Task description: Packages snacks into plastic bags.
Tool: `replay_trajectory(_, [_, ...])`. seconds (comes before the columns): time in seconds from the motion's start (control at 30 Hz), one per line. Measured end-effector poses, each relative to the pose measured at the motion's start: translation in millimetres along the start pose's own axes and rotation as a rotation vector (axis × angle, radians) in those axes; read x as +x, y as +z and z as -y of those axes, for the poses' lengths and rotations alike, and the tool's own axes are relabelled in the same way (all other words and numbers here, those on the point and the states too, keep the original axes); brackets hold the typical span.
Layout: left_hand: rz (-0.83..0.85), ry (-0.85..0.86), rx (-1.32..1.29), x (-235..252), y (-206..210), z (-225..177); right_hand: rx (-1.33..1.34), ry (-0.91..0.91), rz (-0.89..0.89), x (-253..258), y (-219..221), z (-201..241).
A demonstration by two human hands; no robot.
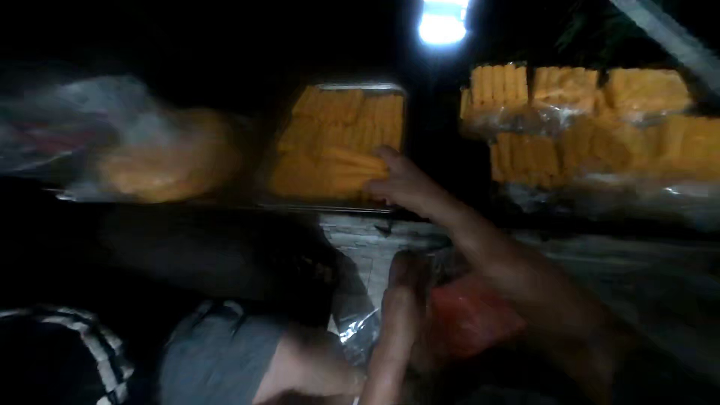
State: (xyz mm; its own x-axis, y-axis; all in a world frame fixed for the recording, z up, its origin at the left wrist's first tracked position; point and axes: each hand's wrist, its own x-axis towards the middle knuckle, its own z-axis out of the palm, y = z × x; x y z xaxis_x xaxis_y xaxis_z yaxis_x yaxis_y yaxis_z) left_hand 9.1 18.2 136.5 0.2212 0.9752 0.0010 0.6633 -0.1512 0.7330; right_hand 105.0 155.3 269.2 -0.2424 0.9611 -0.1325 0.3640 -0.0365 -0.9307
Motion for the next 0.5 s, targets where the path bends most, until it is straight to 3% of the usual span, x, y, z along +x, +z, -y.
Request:
replay_trajectory(0.17, [-0.128, 0.008, 0.131, 2.5, -18.1, -10.7, 0.518, -0.080, 0.169, -78.6, -32.4, -35.8])
replay_trajectory(0.3, [-0.292, 0.030, 0.284, 1.3, -24.8, -19.8, 0.588, -0.038, 0.222, -134.3, -30.4, -78.9])
replay_trajectory(0.4, [-0.265, 0.041, 0.213, -7.2, -12.6, -22.1, 0.626, -0.029, 0.190, -154.4, -16.1, -123.3])
replay_trajectory(0.5, [-0.204, 0.004, 0.126, -17.1, 7.9, -20.0, 0.440, 0.019, 0.091, -170.0, -7.9, -151.4])
